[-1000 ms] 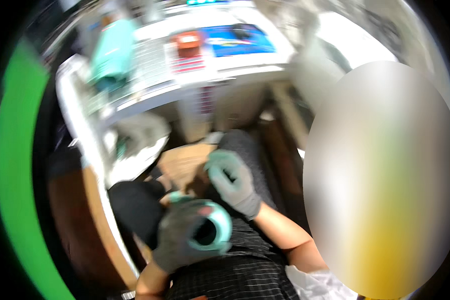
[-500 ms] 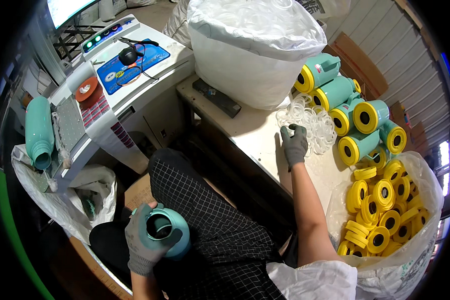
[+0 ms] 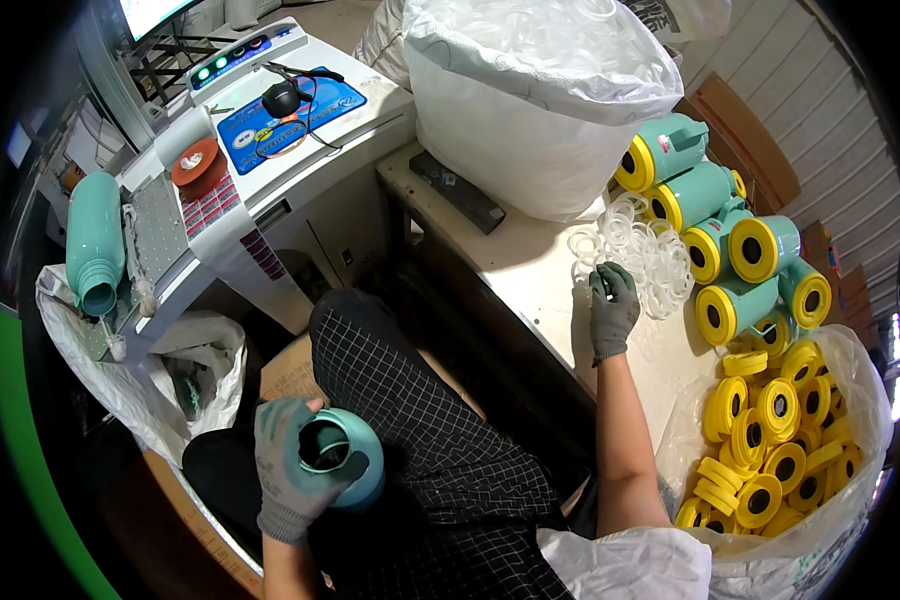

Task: The person sits on the floor and assembles teal plastic containers by inserting a clear plastic ring into the neck, applying a label, and screwing on a yellow lid. The person handles the containers one at a time, placing the finished units on a nearby table.

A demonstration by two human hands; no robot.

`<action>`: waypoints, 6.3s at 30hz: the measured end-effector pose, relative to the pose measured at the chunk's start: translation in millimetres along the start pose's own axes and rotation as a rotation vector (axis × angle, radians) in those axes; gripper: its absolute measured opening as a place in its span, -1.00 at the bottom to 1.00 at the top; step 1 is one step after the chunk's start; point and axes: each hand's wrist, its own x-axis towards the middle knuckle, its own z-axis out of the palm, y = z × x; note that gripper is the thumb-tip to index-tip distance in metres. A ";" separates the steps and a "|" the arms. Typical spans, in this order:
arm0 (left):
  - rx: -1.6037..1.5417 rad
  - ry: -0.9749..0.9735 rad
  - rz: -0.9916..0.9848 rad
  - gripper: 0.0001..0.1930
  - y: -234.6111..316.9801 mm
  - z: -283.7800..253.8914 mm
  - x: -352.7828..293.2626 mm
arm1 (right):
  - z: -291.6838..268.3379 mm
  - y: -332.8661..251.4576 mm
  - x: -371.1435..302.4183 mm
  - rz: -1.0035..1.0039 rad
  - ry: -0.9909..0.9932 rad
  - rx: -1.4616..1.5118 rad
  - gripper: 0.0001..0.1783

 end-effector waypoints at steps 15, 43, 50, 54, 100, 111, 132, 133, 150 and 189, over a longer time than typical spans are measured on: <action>0.052 0.132 0.292 -0.37 0.3 -10.7 -11.3 | 25.5 -278.9 -115.8 0.689 -1.382 1.229 -0.55; 0.477 -0.144 0.104 -0.68 12.1 -38.4 4.7 | 12.5 -291.4 -140.3 -0.993 -1.000 0.526 -0.62; 0.613 -0.373 0.364 -0.89 16.4 -49.5 63.9 | 7.7 -286.9 -136.2 -0.990 -0.961 0.532 -0.71; 0.482 -0.672 0.325 -0.92 10.6 -38.4 70.7 | 9.4 -273.0 -133.4 -0.945 -1.051 0.579 -0.73; 0.250 0.687 -0.106 -0.41 -162.4 1.1 147.7 | 279.5 -343.1 -41.5 0.462 -1.413 1.241 -0.56; 0.557 0.527 0.141 -0.82 -158.4 -7.4 189.0 | 273.7 -350.8 -46.9 0.548 -1.445 1.344 -0.58; -0.492 0.149 0.243 -0.81 20.6 47.8 -20.0 | -39.5 -182.8 -99.0 0.802 -1.852 0.696 -0.05; -0.599 0.131 0.223 -0.78 27.8 47.0 -19.1 | -45.2 -189.9 -109.7 0.741 -1.824 0.633 -0.02; -1.118 0.503 -0.933 -0.81 -36.2 -30.7 -124.2 | -26.4 -209.1 -188.5 -0.043 -1.407 0.653 0.19; 0.857 0.692 0.158 -0.20 -142.7 -177.0 43.6 | 75.4 -305.3 -54.3 -0.283 -0.592 0.955 0.08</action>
